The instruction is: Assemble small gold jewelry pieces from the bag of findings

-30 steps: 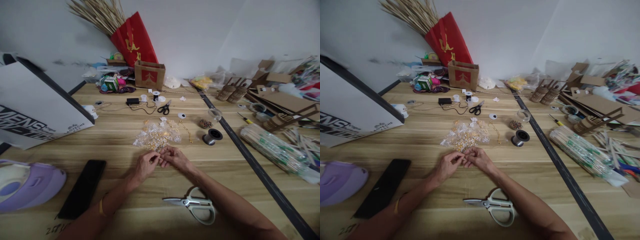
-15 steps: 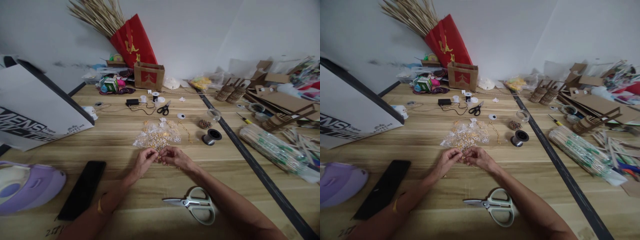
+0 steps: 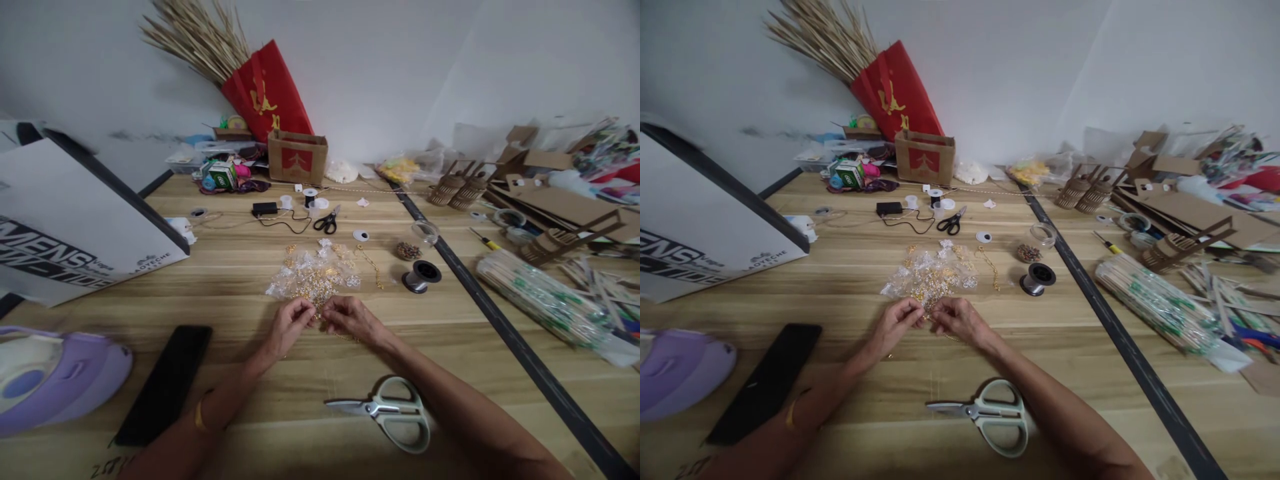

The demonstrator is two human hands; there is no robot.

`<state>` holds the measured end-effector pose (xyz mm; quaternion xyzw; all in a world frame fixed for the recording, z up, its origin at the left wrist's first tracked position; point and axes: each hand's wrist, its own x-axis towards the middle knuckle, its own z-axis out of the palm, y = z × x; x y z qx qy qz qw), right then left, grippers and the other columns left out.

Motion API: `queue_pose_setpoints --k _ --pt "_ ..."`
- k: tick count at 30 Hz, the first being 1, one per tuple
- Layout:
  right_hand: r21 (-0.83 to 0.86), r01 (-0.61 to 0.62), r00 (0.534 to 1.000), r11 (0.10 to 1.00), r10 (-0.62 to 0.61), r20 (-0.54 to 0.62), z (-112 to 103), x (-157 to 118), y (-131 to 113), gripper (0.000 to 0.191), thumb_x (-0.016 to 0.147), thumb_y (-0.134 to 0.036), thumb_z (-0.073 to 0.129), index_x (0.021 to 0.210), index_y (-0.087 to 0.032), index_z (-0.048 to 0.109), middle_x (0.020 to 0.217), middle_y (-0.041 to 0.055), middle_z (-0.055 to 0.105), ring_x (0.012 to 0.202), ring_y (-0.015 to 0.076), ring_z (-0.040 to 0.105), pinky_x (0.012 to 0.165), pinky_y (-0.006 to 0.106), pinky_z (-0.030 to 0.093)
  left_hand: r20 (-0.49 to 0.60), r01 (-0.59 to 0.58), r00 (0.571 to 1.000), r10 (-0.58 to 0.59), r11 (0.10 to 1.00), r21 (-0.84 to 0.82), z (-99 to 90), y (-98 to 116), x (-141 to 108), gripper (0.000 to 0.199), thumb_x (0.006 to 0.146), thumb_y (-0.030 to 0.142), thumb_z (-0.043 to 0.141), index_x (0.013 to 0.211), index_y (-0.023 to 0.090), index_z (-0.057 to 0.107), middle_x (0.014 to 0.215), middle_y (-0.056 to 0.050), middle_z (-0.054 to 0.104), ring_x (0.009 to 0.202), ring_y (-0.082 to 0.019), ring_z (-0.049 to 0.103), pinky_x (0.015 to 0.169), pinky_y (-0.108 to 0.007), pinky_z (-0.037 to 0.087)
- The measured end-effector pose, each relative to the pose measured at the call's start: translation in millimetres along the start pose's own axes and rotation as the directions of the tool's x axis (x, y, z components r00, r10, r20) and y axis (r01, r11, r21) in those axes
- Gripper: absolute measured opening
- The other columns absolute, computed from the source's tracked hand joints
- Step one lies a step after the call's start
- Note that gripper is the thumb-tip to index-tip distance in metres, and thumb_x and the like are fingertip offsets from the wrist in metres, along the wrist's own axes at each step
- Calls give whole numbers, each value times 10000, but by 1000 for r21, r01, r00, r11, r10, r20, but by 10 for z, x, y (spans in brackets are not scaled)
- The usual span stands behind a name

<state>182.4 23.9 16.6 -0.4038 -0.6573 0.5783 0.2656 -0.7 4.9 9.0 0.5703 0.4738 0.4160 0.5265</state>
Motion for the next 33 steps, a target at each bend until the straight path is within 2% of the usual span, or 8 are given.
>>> queue_pose_setpoints --k 4,9,16,19,22,25,29,33 --pt "-69 56 998 996 -57 -22 -12 2 27 311 867 -426 503 787 -132 565 605 8 605 506 87 517 496 186 372 29 -2 1000 1 1000 23 -16 27 -2 244 784 378 570 723 142 555 624 1 579 607 -122 556 593 -228 440" --pt "-154 121 992 981 -126 -19 -25 -12 1 277 884 -375 477 762 -138 550 614 3 591 524 86 488 505 191 351 70 -76 995 69 993 94 -34 22 3 242 812 370 531 716 148 538 640 2 553 629 -127 527 615 -234 421" --pt "-183 136 989 974 -145 -34 -24 -20 -15 262 890 -349 472 742 -143 537 621 -4 585 537 81 479 520 190 352 86 -157 986 142 968 196 -39 36 -11 231 833 343 503 708 151 532 669 -7 547 658 -134 517 630 -232 411" --pt "-51 63 996 997 -66 -60 10 0 7 297 862 -422 509 763 -144 541 609 -1 600 520 89 509 504 193 373 56 -137 990 128 970 200 -38 38 -12 217 819 334 524 704 151 542 655 -1 551 641 -128 515 622 -225 409" --pt "173 -17 1000 985 19 -9 42 26 18 363 818 -506 551 815 -144 534 656 23 640 565 114 594 521 207 436 50 -116 993 111 984 138 -37 23 -4 200 795 328 557 710 147 559 650 -1 566 634 -126 525 611 -220 415" --pt "301 -69 997 951 61 36 53 43 20 412 769 -549 597 824 -148 516 689 38 662 621 142 651 536 220 474 33 -90 996 88 994 67 -37 6 10 198 762 332 595 710 141 576 642 -3 578 624 -125 534 603 -220 422" --pt "347 -81 997 935 68 48 47 46 32 424 752 -554 617 814 -151 498 726 45 674 619 141 661 517 209 471 33 -54 998 54 999 -9 -46 24 23 213 736 346 625 709 137 592 638 -5 592 616 -124 541 602 -226 428" --pt "314 -67 997 947 53 53 47 36 53 411 777 -545 596 820 -149 494 746 42 669 606 124 652 515 197 464 60 -56 997 57 998 -19 -52 54 23 220 732 343 635 702 128 602 675 -20 601 644 -125 544 611 -230 425"
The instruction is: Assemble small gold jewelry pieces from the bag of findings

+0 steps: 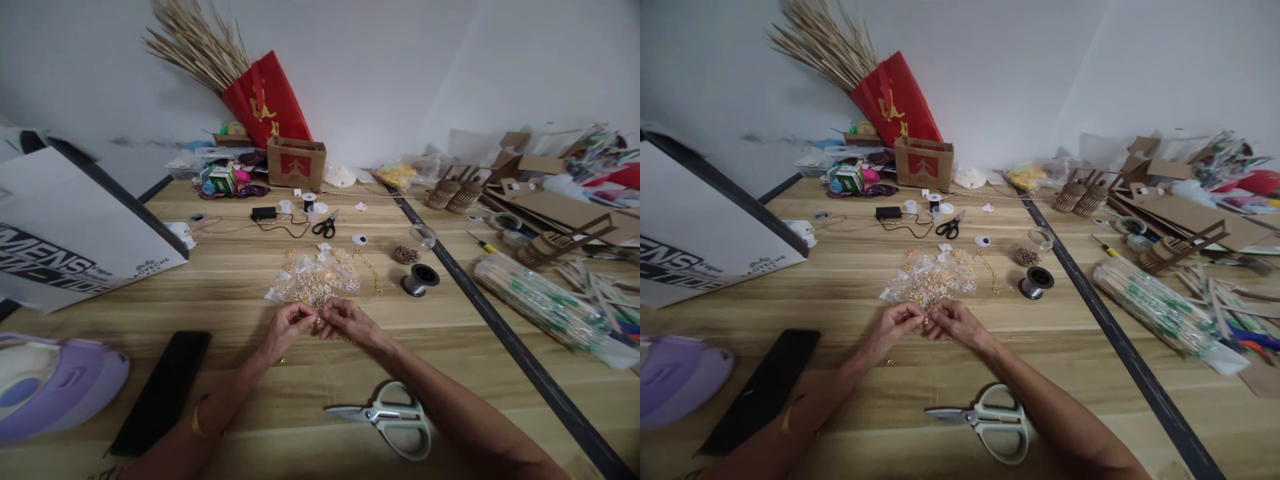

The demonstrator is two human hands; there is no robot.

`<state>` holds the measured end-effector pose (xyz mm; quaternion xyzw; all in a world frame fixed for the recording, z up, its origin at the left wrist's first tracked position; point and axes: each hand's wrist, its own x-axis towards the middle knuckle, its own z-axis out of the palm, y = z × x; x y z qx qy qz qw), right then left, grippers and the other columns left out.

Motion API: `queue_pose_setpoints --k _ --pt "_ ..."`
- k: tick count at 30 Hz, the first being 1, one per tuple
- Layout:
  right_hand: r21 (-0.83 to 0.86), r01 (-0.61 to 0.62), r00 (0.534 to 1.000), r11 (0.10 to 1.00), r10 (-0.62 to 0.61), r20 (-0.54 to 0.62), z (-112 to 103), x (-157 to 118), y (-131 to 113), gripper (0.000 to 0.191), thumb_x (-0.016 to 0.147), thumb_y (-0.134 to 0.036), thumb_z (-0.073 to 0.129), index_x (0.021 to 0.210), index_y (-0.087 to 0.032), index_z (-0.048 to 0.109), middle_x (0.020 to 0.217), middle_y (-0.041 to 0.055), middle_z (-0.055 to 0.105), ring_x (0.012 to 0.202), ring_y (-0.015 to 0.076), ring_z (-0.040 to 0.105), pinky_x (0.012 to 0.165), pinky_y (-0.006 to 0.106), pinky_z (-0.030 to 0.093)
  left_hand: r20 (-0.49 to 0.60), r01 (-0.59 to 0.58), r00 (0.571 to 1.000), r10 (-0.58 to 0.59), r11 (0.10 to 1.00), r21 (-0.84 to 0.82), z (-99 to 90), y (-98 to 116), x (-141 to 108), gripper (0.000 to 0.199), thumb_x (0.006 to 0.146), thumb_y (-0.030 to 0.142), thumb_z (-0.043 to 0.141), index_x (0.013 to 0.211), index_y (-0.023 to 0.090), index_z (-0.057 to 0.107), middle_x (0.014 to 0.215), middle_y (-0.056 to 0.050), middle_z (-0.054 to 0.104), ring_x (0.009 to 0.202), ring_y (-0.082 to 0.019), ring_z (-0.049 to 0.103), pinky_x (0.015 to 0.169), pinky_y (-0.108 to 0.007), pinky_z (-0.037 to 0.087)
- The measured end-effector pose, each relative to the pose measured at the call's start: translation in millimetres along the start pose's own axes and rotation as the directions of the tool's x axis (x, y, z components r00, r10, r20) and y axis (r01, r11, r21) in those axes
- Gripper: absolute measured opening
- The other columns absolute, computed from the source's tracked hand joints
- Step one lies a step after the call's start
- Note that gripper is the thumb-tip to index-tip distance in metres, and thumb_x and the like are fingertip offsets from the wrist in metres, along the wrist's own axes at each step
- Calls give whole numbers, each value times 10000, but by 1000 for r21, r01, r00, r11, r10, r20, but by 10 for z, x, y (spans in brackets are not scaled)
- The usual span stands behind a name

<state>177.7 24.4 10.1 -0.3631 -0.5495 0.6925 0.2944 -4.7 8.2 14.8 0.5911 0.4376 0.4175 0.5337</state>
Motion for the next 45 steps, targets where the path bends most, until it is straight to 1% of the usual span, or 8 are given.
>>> queue_pose_setpoints --k 7,13,20,24,28,34,38,45 --pt "-178 47 999 983 -50 -12 30 -51 -46 380 828 -536 523 811 -158 493 594 -18 594 425 73 519 399 165 379 74 172 984 -163 976 -136 25 -35 -16 307 735 434 633 777 148 529 626 8 597 584 -125 585 570 -234 455" --pt "-263 31 999 964 -40 -28 32 -87 -131 340 851 -495 503 803 -158 488 582 -35 552 402 47 439 376 144 352 154 254 962 -225 943 -215 36 -8 -39 307 744 421 638 782 138 525 684 -11 628 589 -104 574 578 -219 449" --pt "-326 27 999 945 -15 39 11 -117 -204 342 840 -485 526 808 -145 521 611 -17 573 432 56 466 411 156 383 131 221 970 -206 969 -112 18 -106 -11 302 657 382 698 758 111 610 595 12 586 528 -93 524 542 -219 429" --pt "-405 26 998 914 2 68 -37 -182 -245 311 853 -451 518 801 -145 523 584 -33 549 409 45 424 391 146 336 151 164 975 -162 986 0 20 -146 -13 209 659 303 686 718 110 630 574 11 580 530 -98 522 538 -218 419" --pt "-496 -12 990 868 81 118 -105 -241 -315 276 861 -404 512 815 -134 552 621 -23 573 420 39 404 394 146 311 154 77 983 -99 987 144 27 -140 -26 113 678 218 642 709 109 649 615 -10 618 580 -113 550 561 -216 421" --pt "-536 -70 967 841 189 171 -274 -256 -320 172 763 -277 614 834 -121 617 668 -4 618 545 79 515 499 168 367 113 17 992 -49 963 268 39 -194 -28 95 683 131 584 733 105 661 674 -41 664 613 -129 589 594 -226 463" --pt "-672 -49 975 739 181 128 -405 -311 -322 163 764 -257 594 821 -112 643 653 1 624 551 94 519 525 184 374 122 1 991 -47 937 349 33 -170 -32 136 700 111 563 779 108 673 721 -51 686 643 -132 610 610 -221 477" --pt "-913 7 997 408 68 38 -553 -506 -512 157 815 -235 535 787 -131 650 659 18 622 571 104 505 554 200 331 189 -93 981 -29 790 606 30 -39 -61 216 742 81 534 878 145 689 802 -42 693 672 -130 606 644 -213 462"
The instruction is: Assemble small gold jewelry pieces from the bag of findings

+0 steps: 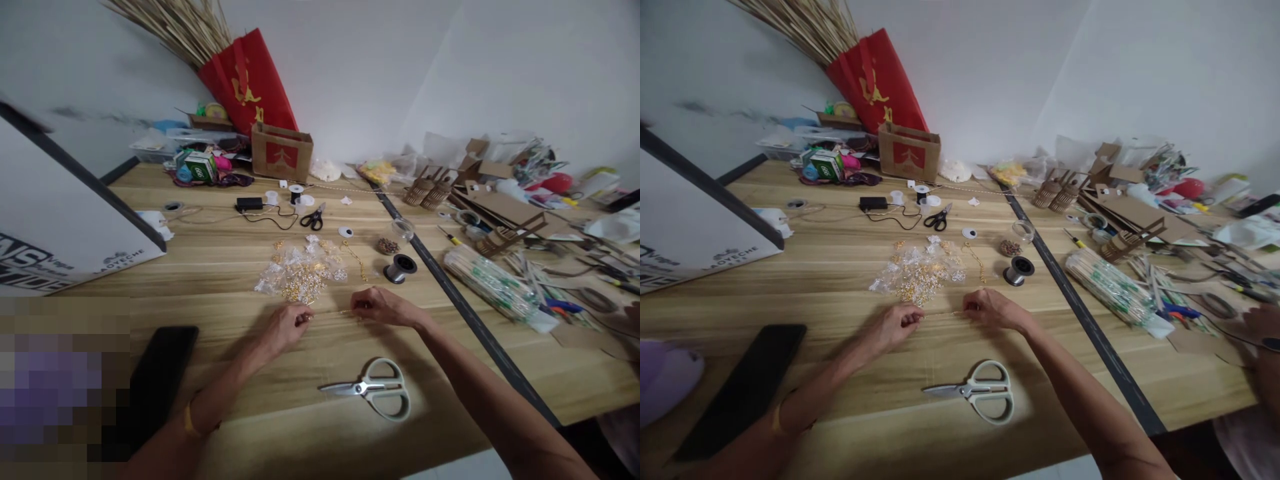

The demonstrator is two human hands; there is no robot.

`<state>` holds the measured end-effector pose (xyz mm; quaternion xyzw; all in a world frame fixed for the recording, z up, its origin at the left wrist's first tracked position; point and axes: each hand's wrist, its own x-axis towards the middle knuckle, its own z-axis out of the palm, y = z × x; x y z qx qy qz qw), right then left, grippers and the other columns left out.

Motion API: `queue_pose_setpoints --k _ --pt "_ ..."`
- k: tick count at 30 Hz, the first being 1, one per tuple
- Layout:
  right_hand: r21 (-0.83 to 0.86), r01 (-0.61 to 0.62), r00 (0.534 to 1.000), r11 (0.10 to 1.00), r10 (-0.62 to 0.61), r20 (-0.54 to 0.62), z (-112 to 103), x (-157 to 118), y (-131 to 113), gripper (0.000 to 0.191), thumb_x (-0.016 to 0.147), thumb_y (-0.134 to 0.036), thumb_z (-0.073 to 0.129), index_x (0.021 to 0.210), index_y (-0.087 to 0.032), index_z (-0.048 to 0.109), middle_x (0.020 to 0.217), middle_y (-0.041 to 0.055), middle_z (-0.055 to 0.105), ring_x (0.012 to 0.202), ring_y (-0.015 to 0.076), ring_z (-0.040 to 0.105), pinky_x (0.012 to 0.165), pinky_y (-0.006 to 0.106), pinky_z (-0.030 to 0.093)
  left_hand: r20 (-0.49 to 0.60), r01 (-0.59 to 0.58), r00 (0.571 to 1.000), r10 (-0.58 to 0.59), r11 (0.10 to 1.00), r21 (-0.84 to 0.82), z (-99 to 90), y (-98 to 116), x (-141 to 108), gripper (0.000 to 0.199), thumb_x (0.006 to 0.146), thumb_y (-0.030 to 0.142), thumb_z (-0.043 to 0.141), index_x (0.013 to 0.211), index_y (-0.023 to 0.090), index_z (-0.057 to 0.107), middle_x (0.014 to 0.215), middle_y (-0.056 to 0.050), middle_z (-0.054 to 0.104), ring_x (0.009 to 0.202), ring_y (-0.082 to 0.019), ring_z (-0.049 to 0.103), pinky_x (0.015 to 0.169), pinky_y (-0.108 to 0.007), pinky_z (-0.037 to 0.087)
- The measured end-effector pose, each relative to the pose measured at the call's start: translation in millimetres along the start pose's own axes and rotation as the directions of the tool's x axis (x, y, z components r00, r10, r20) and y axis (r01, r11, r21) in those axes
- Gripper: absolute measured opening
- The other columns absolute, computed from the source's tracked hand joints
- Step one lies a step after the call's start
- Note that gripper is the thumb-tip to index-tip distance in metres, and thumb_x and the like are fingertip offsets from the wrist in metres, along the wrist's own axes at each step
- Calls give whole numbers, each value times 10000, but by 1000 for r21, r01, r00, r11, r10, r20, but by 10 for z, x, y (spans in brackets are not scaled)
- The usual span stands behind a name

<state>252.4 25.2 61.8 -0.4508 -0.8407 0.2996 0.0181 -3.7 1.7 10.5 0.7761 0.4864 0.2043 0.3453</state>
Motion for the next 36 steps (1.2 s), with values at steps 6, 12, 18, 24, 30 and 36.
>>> queue_pose_setpoints --k 6,12,18,24,30,36 --pt "-137 -31 1000 990 31 -1 -83 -104 68 128 775 -155 523 793 -146 649 710 38 652 621 122 544 609 212 341 90 -106 992 90 977 186 -64 94 -43 173 795 101 510 780 150 675 765 -32 668 708 -141 590 684 -222 428" --pt "-172 -90 995 981 95 22 -61 -149 192 130 770 -167 526 802 -157 652 706 39 658 617 130 551 599 215 332 116 -96 991 70 968 233 -115 121 -51 159 809 126 506 779 164 657 750 -18 657 676 -136 572 651 -222 407" --pt "-143 -207 978 968 206 -20 20 -224 290 124 788 -216 527 787 -157 636 710 48 656 595 131 545 562 219 319 137 -135 986 94 933 332 -107 151 -62 187 819 136 496 712 164 647 717 -37 652 749 -171 569 696 -256 400" --pt "-95 -246 969 964 241 -60 122 -340 416 156 803 -282 534 782 -165 636 696 39 653 597 139 548 546 227 314 177 -79 984 24 947 310 -125 159 -77 147 794 186 518 757 191 660 666 -10 654 620 -147 568 608 -235 375" --pt "-130 -295 955 947 285 -87 160 -427 401 126 801 -264 521 794 -186 620 683 24 642 601 141 540 556 226 299 246 -46 969 -37 946 320 -207 136 -64 159 723 158 536 815 204 657 686 -7 668 624 -159 583 576 -227 347" --pt "-129 -321 941 938 300 -157 171 -479 354 140 824 -275 503 806 -180 604 699 28 636 600 138 538 554 228 290 279 -41 959 -54 945 325 -258 103 -51 171 680 145 527 783 198 652 658 -1 649 588 -143 544 546 -219 314"
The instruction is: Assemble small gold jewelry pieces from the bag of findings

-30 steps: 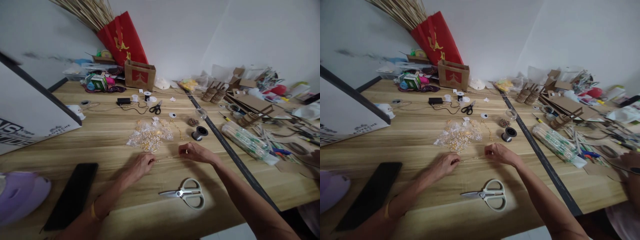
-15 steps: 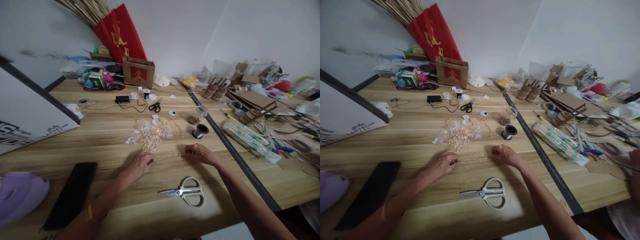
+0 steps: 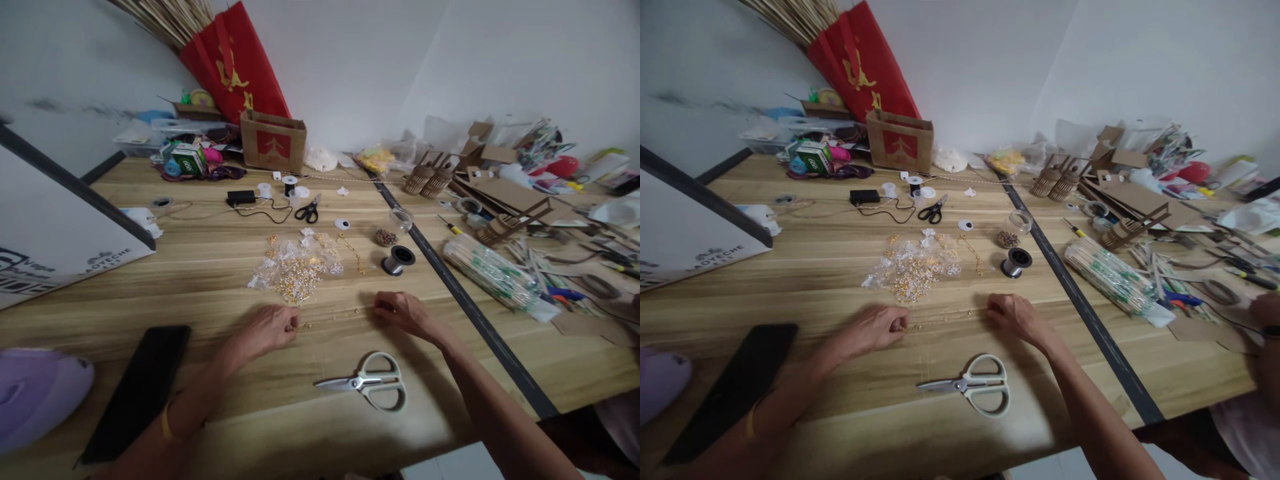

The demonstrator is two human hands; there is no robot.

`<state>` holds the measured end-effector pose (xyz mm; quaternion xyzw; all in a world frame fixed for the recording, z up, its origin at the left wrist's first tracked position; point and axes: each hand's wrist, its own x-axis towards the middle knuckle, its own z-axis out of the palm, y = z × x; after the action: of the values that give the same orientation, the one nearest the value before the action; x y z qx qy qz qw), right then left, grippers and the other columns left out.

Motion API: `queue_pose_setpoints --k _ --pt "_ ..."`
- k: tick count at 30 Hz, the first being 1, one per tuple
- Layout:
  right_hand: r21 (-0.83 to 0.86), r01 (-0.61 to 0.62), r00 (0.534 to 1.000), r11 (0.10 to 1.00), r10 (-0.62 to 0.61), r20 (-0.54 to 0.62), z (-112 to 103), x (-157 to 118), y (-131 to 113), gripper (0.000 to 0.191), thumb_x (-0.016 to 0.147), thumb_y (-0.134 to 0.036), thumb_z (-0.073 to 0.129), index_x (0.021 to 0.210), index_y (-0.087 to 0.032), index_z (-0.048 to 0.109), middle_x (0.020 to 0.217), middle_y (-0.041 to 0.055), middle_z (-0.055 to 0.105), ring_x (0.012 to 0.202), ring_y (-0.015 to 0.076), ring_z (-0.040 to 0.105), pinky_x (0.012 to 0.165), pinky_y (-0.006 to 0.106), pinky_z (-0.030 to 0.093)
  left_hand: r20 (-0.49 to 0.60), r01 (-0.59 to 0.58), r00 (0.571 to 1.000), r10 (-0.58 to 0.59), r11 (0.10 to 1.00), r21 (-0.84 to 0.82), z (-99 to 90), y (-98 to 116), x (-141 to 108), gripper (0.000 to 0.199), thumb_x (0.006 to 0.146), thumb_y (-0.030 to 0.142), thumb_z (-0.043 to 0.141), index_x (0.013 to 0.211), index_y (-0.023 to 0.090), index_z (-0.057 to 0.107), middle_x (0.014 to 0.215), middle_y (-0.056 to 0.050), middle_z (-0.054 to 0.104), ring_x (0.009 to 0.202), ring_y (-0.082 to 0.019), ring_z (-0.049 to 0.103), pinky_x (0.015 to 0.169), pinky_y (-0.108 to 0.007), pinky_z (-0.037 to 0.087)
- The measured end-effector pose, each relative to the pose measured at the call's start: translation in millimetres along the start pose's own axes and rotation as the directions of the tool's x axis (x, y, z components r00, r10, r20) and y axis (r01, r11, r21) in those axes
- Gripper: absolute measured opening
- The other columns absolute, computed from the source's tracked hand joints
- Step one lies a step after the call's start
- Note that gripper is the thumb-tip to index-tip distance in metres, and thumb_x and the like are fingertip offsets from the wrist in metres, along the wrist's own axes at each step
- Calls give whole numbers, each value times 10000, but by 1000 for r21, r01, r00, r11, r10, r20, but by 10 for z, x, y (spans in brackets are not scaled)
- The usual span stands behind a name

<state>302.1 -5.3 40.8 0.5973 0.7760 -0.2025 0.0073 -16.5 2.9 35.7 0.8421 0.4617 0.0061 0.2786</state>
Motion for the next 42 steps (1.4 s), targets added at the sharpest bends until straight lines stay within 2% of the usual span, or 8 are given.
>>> queue_pose_setpoints --k 3,8,10,17,25,34,37,42 --pt "13 43 998 999 -43 -51 -21 -132 -118 146 848 -236 459 803 -179 586 714 30 629 598 134 532 562 234 302 8 4 1000 -4 1000 -11 -16 -20 -8 169 676 145 520 766 198 653 647 6 643 573 -131 535 530 -213 301" --pt "36 210 967 977 -213 136 -30 -495 -430 92 842 -185 497 797 -190 578 705 21 615 594 137 550 555 240 328 25 12 1000 -11 998 -60 -60 -53 -31 132 669 149 545 723 194 656 622 12 635 556 -125 531 523 -214 299" --pt "64 294 937 954 -301 180 3 -630 -522 83 860 -215 517 887 -212 595 843 41 637 707 157 597 613 243 376 15 6 1000 -5 996 -86 -74 -58 -33 106 691 173 557 714 192 658 618 14 635 558 -124 534 534 -214 312" --pt "-127 361 928 924 -342 148 297 -851 -619 408 772 -68 525 1136 -253 540 1071 88 611 940 234 579 734 317 458 -103 -4 994 -22 969 -247 71 25 106 152 788 245 544 787 177 681 688 -9 664 623 -129 565 573 -209 372" --pt "-62 323 939 945 -311 146 299 -853 -623 426 724 -66 509 1107 -247 549 1042 77 610 898 218 589 732 304 463 -121 -54 992 38 990 -134 173 72 142 80 727 187 610 789 184 660 750 -9 637 657 -133 559 656 -227 412" --pt "401 123 951 908 -224 215 55 -723 -438 309 763 -185 549 1064 -226 610 793 15 639 657 144 572 586 212 416 -113 -51 993 42 996 -79 173 76 107 103 744 138 570 714 181 658 756 -9 626 679 -136 556 649 -226 394" --pt "510 55 959 858 -187 211 98 -688 -412 290 792 -230 547 1073 -202 617 760 12 648 648 145 570 568 205 425 -151 -67 987 48 990 -127 205 53 108 99 737 126 569 701 177 646 735 -1 607 648 -121 538 626 -216 388" --pt "631 55 981 774 -158 109 180 -650 -429 386 811 -308 567 1179 -193 583 962 69 671 837 205 614 714 256 493 -201 -51 979 -12 952 -303 273 -2 138 78 708 102 580 661 155 613 663 12 575 587 -100 507 559 -194 375"
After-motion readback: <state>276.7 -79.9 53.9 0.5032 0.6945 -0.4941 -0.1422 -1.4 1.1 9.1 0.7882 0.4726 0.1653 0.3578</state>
